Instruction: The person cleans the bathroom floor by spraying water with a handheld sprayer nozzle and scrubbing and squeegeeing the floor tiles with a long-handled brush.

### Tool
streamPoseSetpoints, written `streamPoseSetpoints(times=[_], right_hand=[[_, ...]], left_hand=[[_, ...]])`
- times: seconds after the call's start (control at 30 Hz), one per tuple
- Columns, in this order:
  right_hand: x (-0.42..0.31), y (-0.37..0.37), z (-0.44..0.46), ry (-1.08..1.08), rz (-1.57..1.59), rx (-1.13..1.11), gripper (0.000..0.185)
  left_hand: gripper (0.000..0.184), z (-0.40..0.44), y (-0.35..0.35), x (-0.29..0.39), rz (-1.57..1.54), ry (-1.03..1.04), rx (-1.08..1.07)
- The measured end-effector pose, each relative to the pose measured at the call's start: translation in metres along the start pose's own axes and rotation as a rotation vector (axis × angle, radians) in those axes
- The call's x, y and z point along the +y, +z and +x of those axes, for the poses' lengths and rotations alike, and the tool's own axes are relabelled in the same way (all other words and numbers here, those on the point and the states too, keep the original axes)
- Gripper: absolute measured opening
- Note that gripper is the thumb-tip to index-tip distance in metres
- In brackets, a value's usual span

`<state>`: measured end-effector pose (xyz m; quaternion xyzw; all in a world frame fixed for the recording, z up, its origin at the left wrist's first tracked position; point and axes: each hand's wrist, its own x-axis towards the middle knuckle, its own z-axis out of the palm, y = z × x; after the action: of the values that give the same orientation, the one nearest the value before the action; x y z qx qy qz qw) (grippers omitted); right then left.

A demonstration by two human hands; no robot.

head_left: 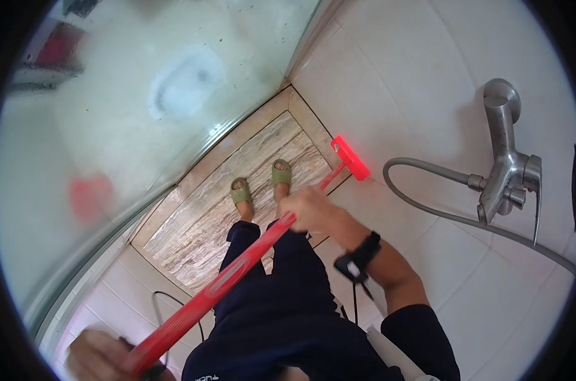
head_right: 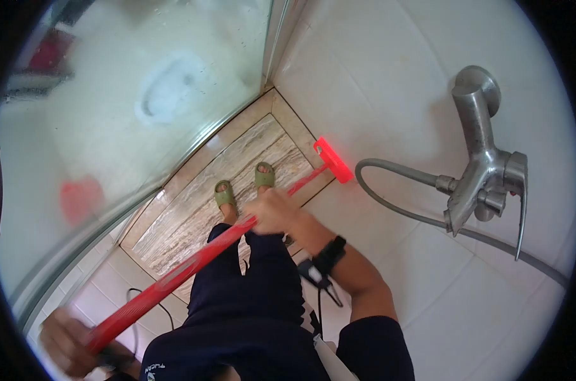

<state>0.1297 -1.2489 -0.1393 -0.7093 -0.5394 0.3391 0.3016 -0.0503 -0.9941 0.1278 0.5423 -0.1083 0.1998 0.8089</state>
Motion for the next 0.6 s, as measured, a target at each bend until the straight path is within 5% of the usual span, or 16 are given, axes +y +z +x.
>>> streamPoseSetpoints(times=[0.1, 0.2, 0.27, 0.33, 0.4, 0.5, 0.6], right_hand=[[0.06, 0.026, -0.023, 0.204, -0.083, -0.088, 0.025], [0.046, 0.03, -0.019, 0.212, -0.069, -0.077, 0.024], [-0.009, 0.009, -0.002, 0.118, -0.058, -0.049, 0.023], [-0.031, 0.005, 0.006, 0.033, -0.052, -0.026, 0.022], [-0.023, 0.018, 0.004, 0.103, -0.104, -0.036, 0.021], [0.015, 0.046, -0.012, 0.204, -0.115, 0.015, 0.018], [0.006, 0.081, -0.01, 0.243, -0.042, 0.043, 0.02]], left_hand=[[0.034, -0.001, 0.008, -0.054, 0.277, -0.308, -0.246], [0.041, -0.036, -0.01, -0.023, 0.326, -0.352, -0.02], [0.042, -0.071, -0.043, 0.035, 0.356, -0.168, -0.05], [0.045, -0.121, -0.109, 0.096, 0.488, 0.095, -0.427], [0.04, -0.108, -0.072, 0.057, 0.415, -0.122, -0.059], [0.041, -0.057, -0.017, -0.024, 0.251, -0.291, -0.013], [0.036, -0.093, -0.052, 0.008, 0.269, -0.3, 0.083]])
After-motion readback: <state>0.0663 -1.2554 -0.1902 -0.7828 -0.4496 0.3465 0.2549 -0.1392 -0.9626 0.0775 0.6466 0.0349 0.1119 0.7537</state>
